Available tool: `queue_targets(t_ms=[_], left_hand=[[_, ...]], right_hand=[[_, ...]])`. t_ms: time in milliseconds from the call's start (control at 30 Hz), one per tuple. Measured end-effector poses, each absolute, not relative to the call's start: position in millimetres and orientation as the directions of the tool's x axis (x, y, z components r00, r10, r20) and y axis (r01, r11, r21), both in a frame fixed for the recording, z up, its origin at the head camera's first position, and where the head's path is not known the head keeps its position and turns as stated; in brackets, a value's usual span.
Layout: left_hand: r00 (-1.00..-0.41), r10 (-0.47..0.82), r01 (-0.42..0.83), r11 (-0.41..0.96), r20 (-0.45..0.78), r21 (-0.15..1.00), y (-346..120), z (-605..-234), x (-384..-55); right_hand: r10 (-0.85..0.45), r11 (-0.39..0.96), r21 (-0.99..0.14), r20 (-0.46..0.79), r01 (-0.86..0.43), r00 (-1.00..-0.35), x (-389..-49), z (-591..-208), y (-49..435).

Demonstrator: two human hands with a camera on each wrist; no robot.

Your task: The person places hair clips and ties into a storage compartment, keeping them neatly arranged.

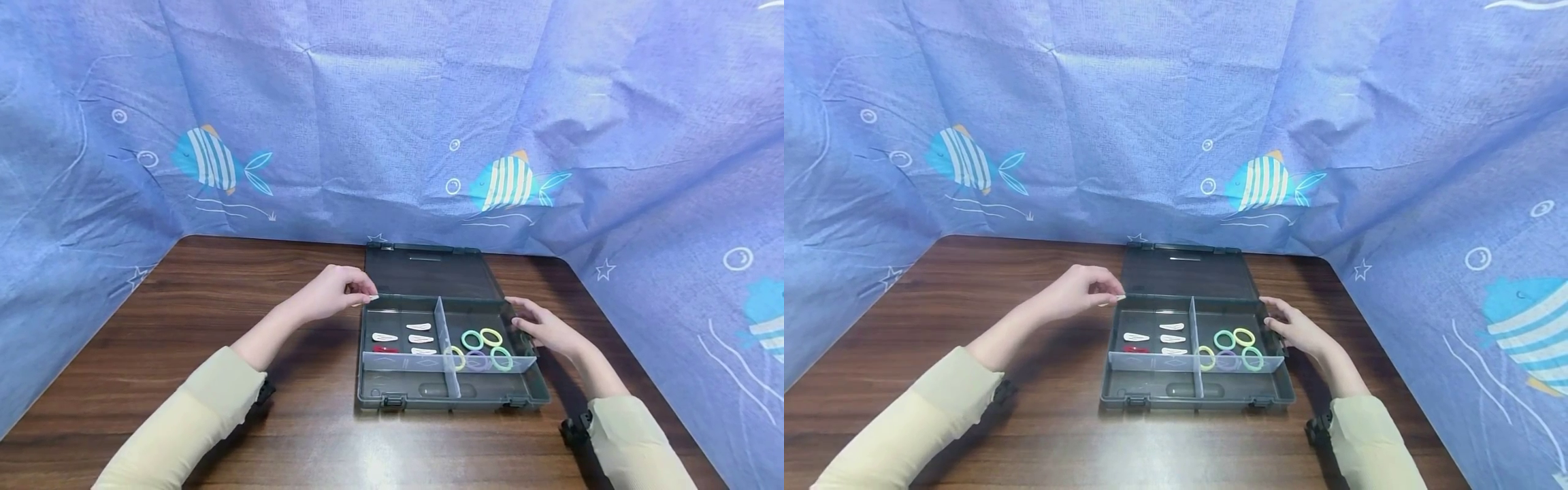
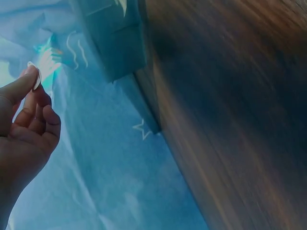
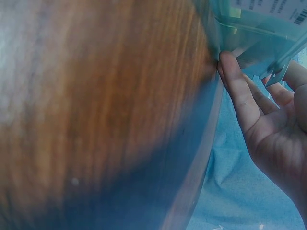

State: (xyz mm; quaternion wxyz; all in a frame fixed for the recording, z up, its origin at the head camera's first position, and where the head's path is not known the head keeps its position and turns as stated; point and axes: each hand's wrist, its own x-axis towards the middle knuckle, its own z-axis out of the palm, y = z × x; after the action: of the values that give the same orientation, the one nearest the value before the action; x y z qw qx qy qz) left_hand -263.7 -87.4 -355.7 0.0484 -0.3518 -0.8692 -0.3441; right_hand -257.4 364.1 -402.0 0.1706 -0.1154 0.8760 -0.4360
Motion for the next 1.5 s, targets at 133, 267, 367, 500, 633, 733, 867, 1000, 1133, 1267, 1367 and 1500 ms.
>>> queue_targets(t_ms=[133,267,367,500,633,733,867,1000,1133,1267,1367,1500], left_hand=[[-0.713,0.626,0.668,0.472,0.315,0.575,-78,-361,-267],[-0.673,0.671,0.706,0.456,0.312,0.542,-68,-369,-272],[-0.646,0.703,0.725,0.443,0.297,0.528,-61,-375,-276],[-0.615,0.743,0.738,0.424,0.264,0.525,-53,-384,-280],[-0.600,0.767,0.747,0.436,0.227,0.502,-49,-392,-286],[-0.582,0.788,0.766,0.450,0.199,0.460,-46,-396,-290],[-0.556,0.815,0.793,0.463,0.163,0.395,-42,-398,-294],[-0.562,0.819,0.797,0.498,0.118,0.342,-38,-396,-293],[-0.584,0.807,0.790,0.542,0.084,0.286,-35,-397,-292],[-0.616,0.785,0.774,0.587,0.070,0.238,-32,-400,-291],[-0.635,0.770,0.763,0.610,0.069,0.212,-30,-400,-289],[-0.652,0.756,0.754,0.638,0.062,0.154,-27,-400,-286]], right_hand=[[-0.351,0.598,-0.800,-0.197,-0.057,-0.915,-258,-402,365],[-0.353,0.594,-0.802,-0.197,-0.057,-0.915,-259,-403,365],[-0.354,0.595,-0.802,-0.198,-0.057,-0.914,-259,-404,366],[-0.355,0.604,-0.795,-0.198,-0.062,-0.914,-259,-404,366],[-0.358,0.602,-0.796,-0.197,-0.064,-0.913,-259,-404,366],[-0.358,0.601,-0.797,-0.201,-0.060,-0.912,-259,-404,366],[-0.356,0.604,-0.795,-0.200,-0.061,-0.913,-259,-404,366],[-0.351,0.611,-0.789,-0.196,-0.065,-0.916,-259,-403,365],[-0.353,0.617,-0.783,-0.194,-0.072,-0.915,-259,-401,364],[-0.357,0.615,-0.785,-0.193,-0.074,-0.914,-259,-401,364],[-0.358,0.609,-0.790,-0.193,-0.072,-0.913,-258,-402,364],[-0.361,0.609,-0.790,-0.192,-0.075,-0.913,-259,-404,365]])
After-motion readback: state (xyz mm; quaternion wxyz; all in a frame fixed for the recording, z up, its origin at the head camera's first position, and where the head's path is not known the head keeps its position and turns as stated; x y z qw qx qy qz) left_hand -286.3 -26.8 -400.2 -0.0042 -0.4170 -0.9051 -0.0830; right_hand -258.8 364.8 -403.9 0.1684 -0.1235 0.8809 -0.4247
